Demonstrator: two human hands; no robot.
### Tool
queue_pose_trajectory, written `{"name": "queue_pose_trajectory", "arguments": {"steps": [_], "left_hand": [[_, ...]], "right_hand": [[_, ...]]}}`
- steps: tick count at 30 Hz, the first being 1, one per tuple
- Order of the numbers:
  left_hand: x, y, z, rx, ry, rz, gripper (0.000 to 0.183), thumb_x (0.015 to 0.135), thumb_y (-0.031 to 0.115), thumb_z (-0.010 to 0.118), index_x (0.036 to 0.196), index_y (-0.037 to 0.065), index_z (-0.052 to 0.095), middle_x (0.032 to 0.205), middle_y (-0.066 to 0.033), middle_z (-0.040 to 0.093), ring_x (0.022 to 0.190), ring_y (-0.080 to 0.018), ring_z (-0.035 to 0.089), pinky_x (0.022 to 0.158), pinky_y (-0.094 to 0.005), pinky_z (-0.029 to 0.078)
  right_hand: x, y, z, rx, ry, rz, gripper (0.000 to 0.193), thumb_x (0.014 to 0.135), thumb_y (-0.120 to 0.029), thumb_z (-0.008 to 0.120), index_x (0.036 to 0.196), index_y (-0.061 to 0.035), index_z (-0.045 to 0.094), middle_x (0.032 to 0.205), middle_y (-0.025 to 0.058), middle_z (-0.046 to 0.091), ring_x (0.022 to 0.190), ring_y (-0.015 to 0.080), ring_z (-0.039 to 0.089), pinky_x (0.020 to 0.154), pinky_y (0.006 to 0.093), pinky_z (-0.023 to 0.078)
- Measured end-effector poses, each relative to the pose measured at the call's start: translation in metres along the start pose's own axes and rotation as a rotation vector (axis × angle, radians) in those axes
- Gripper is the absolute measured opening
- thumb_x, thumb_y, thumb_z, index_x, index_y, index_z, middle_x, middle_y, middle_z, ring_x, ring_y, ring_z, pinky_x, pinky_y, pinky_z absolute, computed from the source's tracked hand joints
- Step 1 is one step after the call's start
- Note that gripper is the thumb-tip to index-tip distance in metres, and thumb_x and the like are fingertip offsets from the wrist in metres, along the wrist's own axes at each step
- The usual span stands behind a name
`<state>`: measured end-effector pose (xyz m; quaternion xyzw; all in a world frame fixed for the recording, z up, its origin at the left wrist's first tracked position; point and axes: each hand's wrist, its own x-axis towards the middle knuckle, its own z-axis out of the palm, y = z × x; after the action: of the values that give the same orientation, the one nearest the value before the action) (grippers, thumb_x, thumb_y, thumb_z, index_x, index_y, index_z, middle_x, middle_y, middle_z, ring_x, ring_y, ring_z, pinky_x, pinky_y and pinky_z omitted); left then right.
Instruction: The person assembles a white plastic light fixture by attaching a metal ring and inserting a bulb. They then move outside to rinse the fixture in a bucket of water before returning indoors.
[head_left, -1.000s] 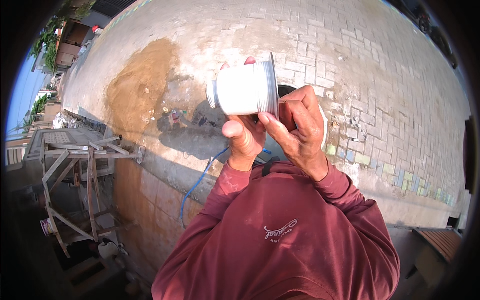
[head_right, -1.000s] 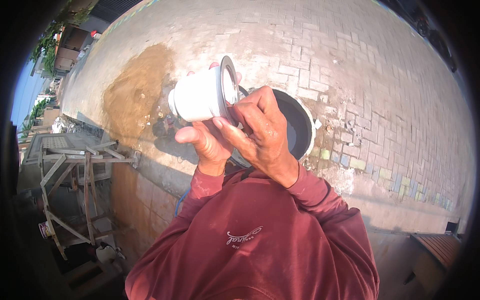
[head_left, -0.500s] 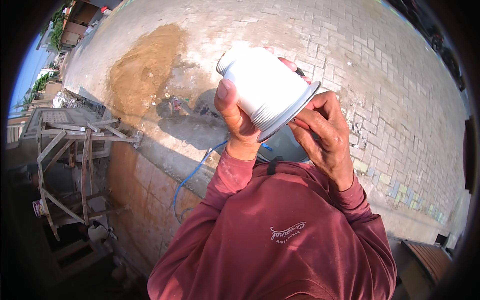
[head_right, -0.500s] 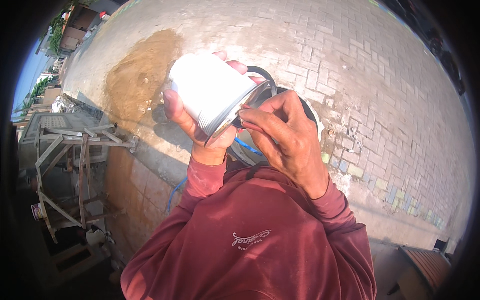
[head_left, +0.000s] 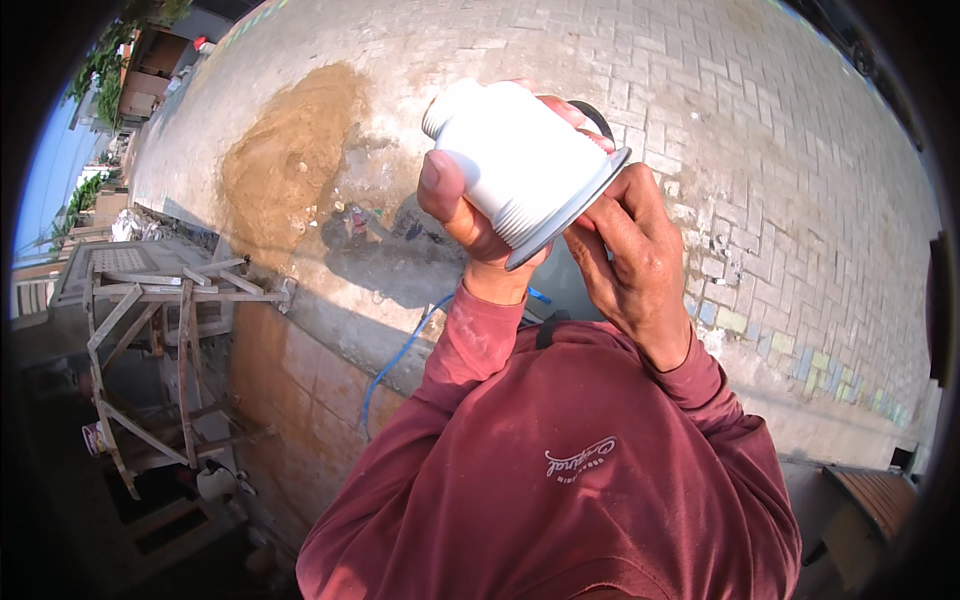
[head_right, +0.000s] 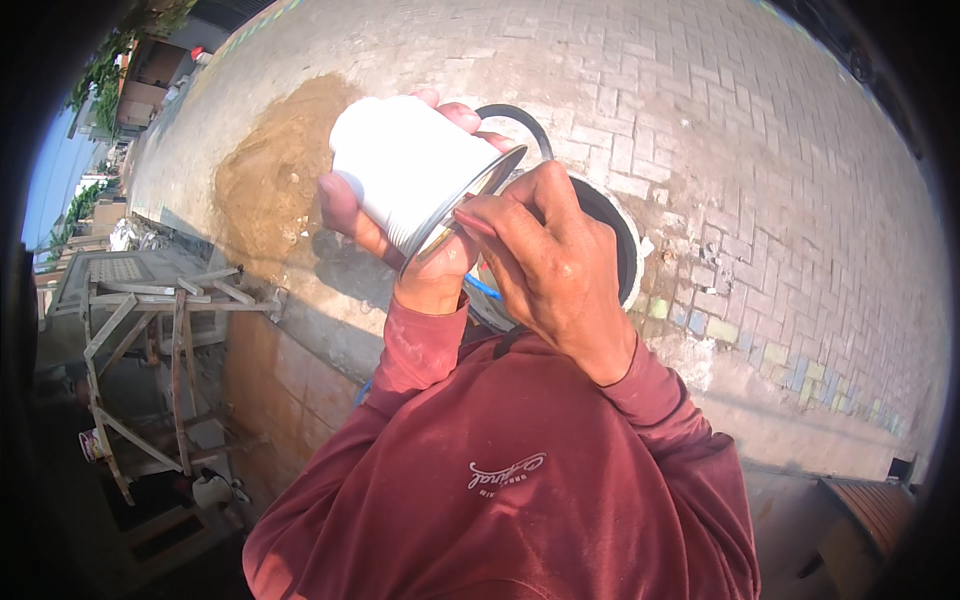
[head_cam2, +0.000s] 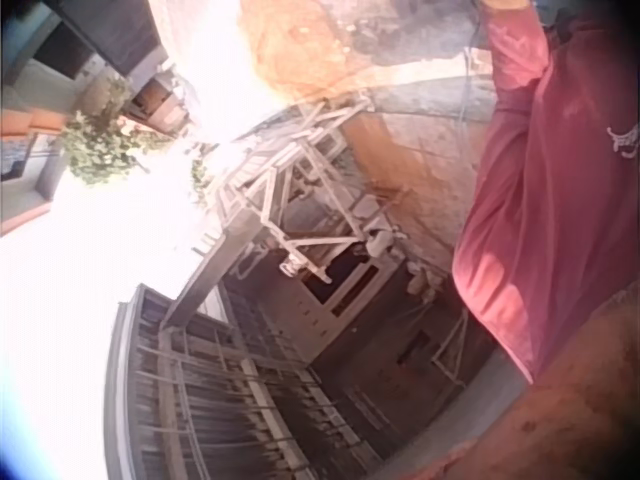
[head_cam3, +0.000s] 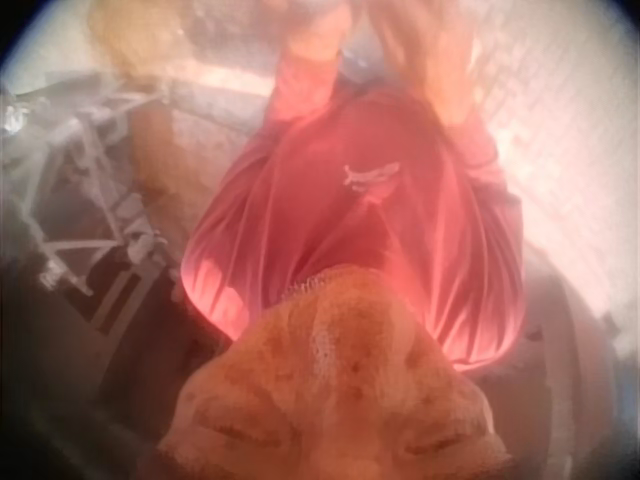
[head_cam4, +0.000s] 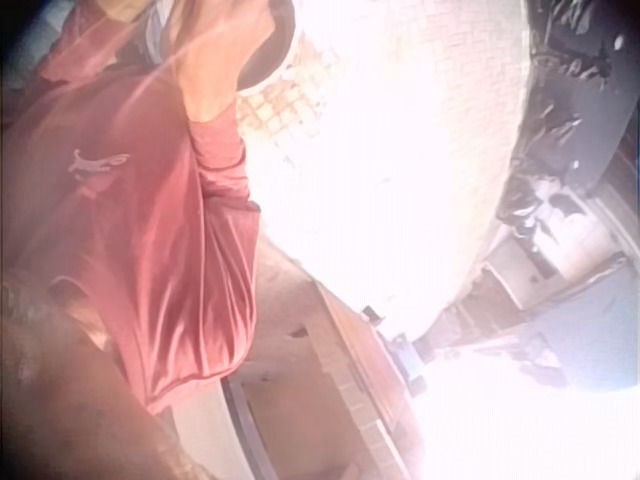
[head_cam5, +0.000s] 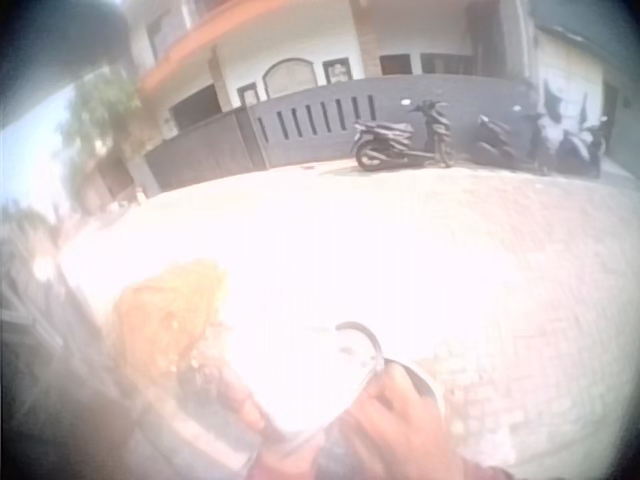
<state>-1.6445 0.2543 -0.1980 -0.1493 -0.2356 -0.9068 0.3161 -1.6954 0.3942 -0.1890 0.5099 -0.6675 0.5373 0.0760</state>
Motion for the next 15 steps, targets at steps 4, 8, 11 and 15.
{"name": "queue_pose_trajectory", "arguments": {"steps": [4,8,11,15], "left_hand": [[0.001,-0.002,-0.004,0.047,0.043,-0.004,0.099,0.082,0.078,0.061,0.136,-0.005,0.052,0.117,-0.0232,0.066,0.111,-0.0358,0.064,0.097,-0.0548,0.055],[-0.001,-0.006,-0.004,0.174,0.146,0.033,0.093,0.082,0.074,0.061,0.136,-0.001,0.053,0.117,-0.0219,0.064,0.110,-0.0368,0.064,0.095,-0.0554,0.055],[-0.001,-0.009,-0.003,0.158,0.151,0.055,0.090,0.082,0.073,0.060,0.136,0.001,0.054,0.118,-0.0210,0.064,0.109,-0.0376,0.064,0.093,-0.0554,0.054],[-0.001,-0.010,0.002,0.111,0.164,0.081,0.089,0.083,0.074,0.057,0.136,0.002,0.055,0.119,-0.0205,0.063,0.109,-0.0370,0.063,0.093,-0.0547,0.055]], "right_hand": [[-0.001,0.005,0.005,0.013,0.003,0.009,0.027,0.082,-0.007,0.079,0.107,-0.0132,0.076,0.091,0.0055,0.054,0.069,0.0230,0.064,0.056,0.0368,0.050],[-0.005,0.007,0.009,-0.004,0.015,0.041,0.025,0.082,-0.006,0.078,0.105,-0.0132,0.076,0.089,0.0057,0.054,0.070,0.0254,0.064,0.056,0.0378,0.050],[-0.005,0.001,0.013,0.053,0.035,0.059,0.023,0.082,-0.006,0.078,0.104,-0.0135,0.076,0.089,0.0059,0.054,0.070,0.0263,0.065,0.056,0.0380,0.050],[0.001,0.001,0.011,0.068,0.038,0.019,0.022,0.082,-0.007,0.078,0.103,-0.0131,0.075,0.087,0.0054,0.055,0.068,0.0264,0.064,0.055,0.0383,0.050]]}}
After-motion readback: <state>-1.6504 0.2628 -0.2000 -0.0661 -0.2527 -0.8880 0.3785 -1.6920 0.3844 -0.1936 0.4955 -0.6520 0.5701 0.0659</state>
